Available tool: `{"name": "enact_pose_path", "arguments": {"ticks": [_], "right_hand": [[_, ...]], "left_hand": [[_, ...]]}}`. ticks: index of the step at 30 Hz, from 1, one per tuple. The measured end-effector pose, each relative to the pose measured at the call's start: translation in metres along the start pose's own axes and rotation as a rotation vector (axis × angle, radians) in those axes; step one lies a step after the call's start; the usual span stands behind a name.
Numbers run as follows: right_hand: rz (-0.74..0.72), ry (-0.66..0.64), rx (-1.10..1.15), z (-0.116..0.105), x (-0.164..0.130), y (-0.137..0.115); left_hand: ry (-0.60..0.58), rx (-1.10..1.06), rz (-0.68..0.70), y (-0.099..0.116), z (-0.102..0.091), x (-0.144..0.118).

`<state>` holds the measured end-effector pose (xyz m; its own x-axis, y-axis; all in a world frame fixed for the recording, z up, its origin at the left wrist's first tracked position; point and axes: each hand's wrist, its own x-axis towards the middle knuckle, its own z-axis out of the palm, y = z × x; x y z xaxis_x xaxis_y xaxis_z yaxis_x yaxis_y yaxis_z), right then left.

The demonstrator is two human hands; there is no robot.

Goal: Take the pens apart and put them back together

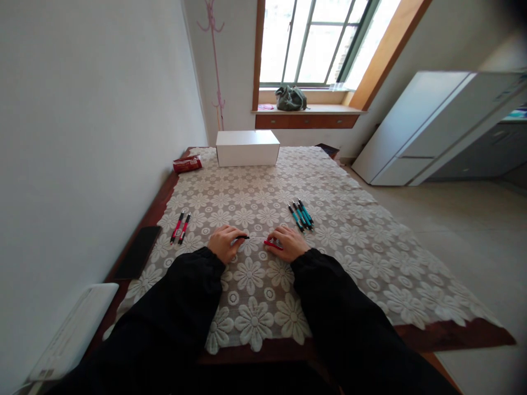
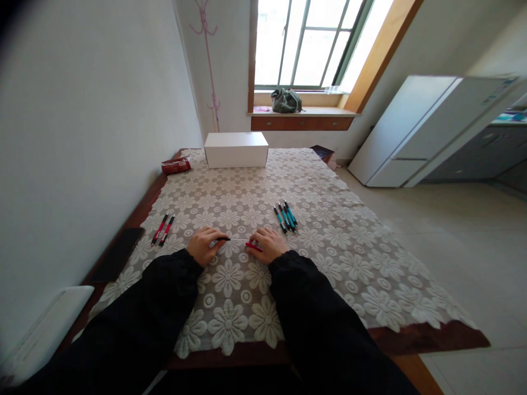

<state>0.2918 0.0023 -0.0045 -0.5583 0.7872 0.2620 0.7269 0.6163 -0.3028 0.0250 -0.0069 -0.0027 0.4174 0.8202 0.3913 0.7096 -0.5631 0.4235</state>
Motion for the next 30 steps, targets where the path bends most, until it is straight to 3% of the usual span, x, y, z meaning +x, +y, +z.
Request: {"name": "enact_pose_path", "arguments": {"ticks": [13, 30], "right_hand": [[0.026, -0.035, -0.005, 0.0, 0.002, -0.001], [-0.093, -0.021, 0.062, 0.008, 0.003, -0.015]], "left_hand": [[-0.084, 0.019, -0.022, -0.001, 0.001, 0.0], [-0.205, -0.042, 0.162, 0.005, 0.002, 0.0]]}}
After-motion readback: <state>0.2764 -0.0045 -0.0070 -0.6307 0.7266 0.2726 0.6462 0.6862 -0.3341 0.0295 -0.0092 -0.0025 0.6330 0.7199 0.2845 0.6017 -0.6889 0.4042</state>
